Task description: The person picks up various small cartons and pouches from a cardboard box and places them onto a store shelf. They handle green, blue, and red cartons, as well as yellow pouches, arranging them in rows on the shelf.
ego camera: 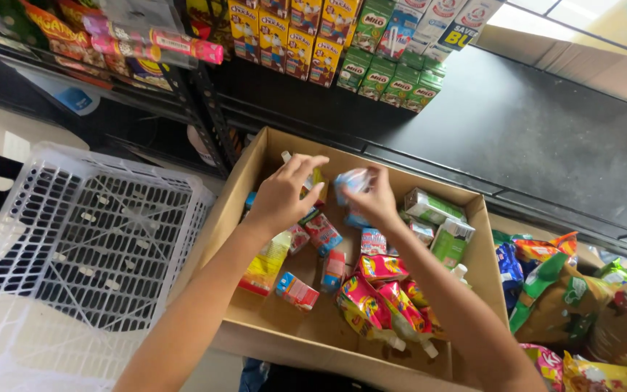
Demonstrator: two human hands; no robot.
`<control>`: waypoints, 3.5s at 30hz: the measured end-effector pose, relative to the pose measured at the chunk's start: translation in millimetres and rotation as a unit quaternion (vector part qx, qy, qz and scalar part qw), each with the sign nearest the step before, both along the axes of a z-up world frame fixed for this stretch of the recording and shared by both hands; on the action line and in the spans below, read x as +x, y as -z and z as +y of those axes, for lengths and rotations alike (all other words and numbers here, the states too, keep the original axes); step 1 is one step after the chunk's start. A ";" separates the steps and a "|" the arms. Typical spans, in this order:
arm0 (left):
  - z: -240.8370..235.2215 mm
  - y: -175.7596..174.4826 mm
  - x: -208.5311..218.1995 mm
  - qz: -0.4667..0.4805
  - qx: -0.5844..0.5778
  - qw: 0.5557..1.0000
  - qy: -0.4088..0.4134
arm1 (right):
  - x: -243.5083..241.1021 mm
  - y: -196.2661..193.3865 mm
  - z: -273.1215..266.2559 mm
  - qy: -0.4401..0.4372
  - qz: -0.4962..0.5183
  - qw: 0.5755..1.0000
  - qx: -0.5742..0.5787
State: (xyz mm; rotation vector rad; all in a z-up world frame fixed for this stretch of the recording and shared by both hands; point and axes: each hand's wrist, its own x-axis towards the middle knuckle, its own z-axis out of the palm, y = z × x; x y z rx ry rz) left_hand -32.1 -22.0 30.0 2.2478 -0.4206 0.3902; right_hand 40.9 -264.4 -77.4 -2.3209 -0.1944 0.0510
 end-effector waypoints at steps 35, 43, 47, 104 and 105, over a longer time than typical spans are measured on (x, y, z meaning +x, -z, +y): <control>4.4 -1.4 -10.9 -0.155 -0.088 0.984 0.018 | 5.3 -0.4 -22.6 -0.332 -0.121 0.847 -0.396; 0.5 -5.5 -11.0 -0.149 -0.067 0.984 0.069 | -78.5 -159.8 -51.6 -0.146 -0.124 0.978 0.079; -11.0 -8.9 -20.2 -0.151 -0.041 0.984 0.090 | -95.5 -173.6 -57.2 -0.159 -0.185 0.963 0.112; -12.9 -5.8 -16.7 -0.208 -0.012 0.961 0.182 | -108.9 -176.0 -55.8 -0.137 -0.232 0.962 0.049; -13.1 -5.6 -16.5 -0.210 -0.013 0.961 0.182 | -109.1 -176.1 -56.0 -0.137 -0.231 0.962 0.043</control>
